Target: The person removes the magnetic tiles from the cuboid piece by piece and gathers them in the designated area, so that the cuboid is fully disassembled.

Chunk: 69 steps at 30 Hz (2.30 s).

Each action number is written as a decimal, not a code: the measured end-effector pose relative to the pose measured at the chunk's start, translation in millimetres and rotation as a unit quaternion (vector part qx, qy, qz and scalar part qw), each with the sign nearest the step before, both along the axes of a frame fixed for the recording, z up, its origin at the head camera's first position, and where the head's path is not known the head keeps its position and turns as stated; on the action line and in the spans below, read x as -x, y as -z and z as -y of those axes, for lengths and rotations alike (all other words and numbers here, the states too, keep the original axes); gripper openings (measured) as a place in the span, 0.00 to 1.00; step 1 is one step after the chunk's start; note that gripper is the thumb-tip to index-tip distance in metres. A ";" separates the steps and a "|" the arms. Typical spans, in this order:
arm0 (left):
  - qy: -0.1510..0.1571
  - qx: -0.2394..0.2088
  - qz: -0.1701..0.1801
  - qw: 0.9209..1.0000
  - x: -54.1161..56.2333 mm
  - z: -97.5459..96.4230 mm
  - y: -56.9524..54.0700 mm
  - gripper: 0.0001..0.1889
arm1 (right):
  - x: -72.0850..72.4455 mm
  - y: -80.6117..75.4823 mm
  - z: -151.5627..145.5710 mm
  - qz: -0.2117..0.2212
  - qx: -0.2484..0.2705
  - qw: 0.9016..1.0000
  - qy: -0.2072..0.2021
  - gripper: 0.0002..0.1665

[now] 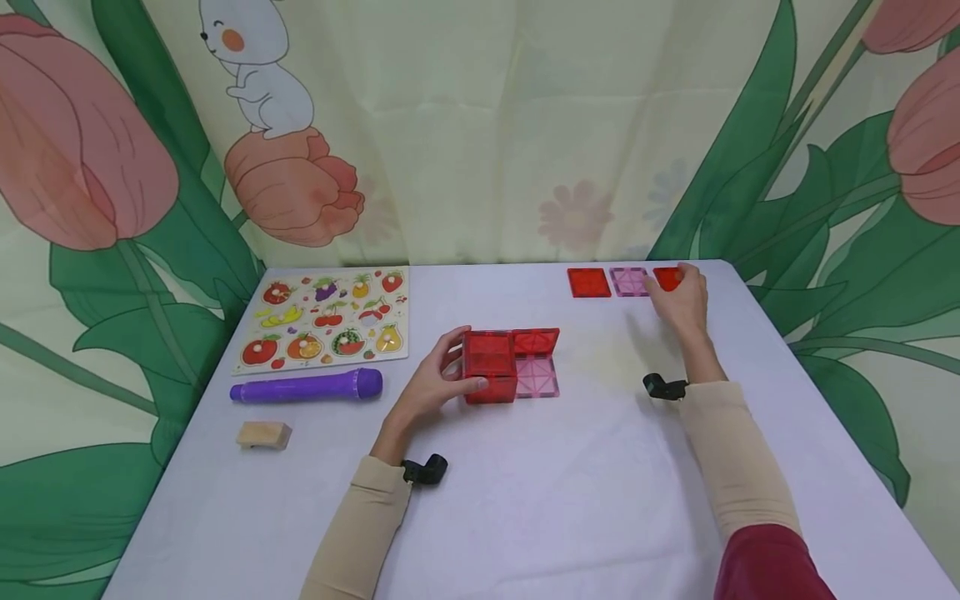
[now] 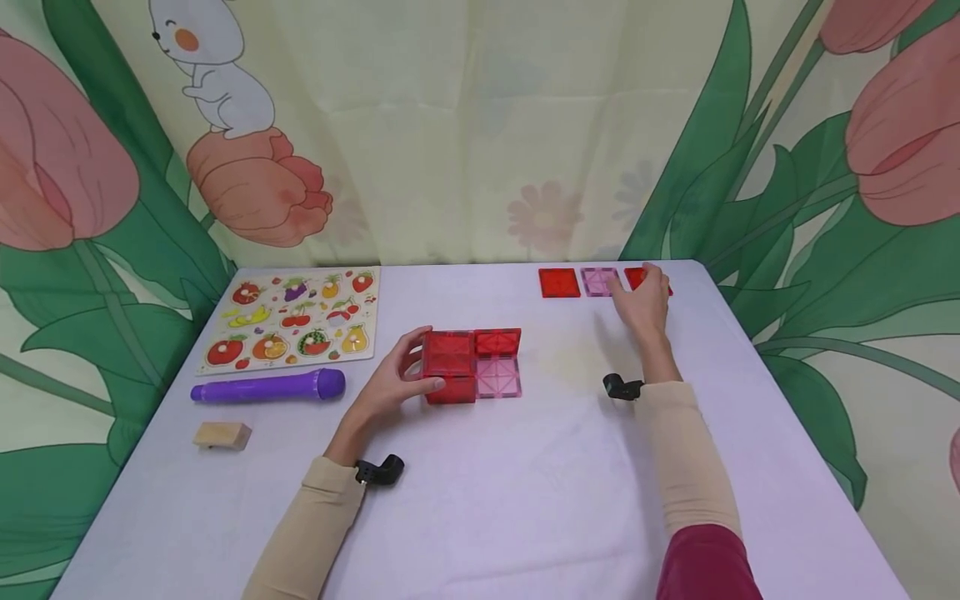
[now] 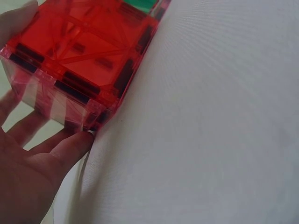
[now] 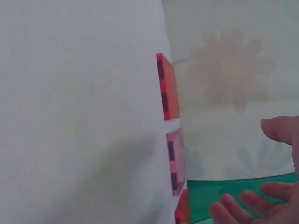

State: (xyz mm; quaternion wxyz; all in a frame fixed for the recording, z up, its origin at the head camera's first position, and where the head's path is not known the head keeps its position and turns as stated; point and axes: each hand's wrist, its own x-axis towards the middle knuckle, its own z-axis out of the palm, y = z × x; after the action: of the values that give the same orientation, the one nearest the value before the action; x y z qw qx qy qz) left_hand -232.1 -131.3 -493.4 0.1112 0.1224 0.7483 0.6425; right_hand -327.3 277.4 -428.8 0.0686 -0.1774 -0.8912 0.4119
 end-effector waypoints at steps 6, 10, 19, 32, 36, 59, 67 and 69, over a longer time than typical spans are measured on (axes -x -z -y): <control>-0.006 0.007 0.003 1.000 -0.1 -0.3 -0.9 0.45 | -13.1 -6.8 16.8 -0.032 0.007 0.999 -0.033 0.50; -0.006 0.012 0.003 1.000 0.0 -0.1 -0.7 0.46 | -22.4 -9.4 31.6 -0.041 0.024 0.998 -0.052 0.49; -0.008 0.015 0.005 1.000 -0.7 -1.2 -1.3 0.45 | -36.5 -4.9 60.2 -0.053 0.047 0.993 -0.091 0.46; -0.002 0.012 -0.004 1.000 -1.3 -1.3 -1.4 0.47 | -53.0 6.8 88.4 -0.029 0.058 0.986 -0.154 0.43; -0.001 0.013 -0.002 1.000 -2.2 -1.1 -1.9 0.45 | -54.4 10.9 95.6 -0.017 0.059 0.983 -0.171 0.43; 0.005 0.021 0.017 1.000 -1.3 -2.0 -6.5 0.46 | -54.4 37.5 122.8 0.048 -0.021 0.957 -0.285 0.22; -0.003 0.018 0.002 1.000 -1.5 -1.3 -2.6 0.44 | -55.1 40.6 125.4 0.023 -0.038 0.957 -0.287 0.16; -0.003 0.019 0.002 1.000 -1.5 -1.3 -2.8 0.44 | -55.0 40.7 125.8 0.020 -0.039 0.958 -0.284 0.16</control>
State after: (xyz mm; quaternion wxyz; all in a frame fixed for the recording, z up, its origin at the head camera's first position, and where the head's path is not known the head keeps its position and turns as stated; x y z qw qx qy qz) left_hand -230.7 -130.0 -490.6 0.1132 0.1169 0.7605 0.6286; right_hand -272.3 151.6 -469.5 -0.0624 0.0779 -0.9214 0.3756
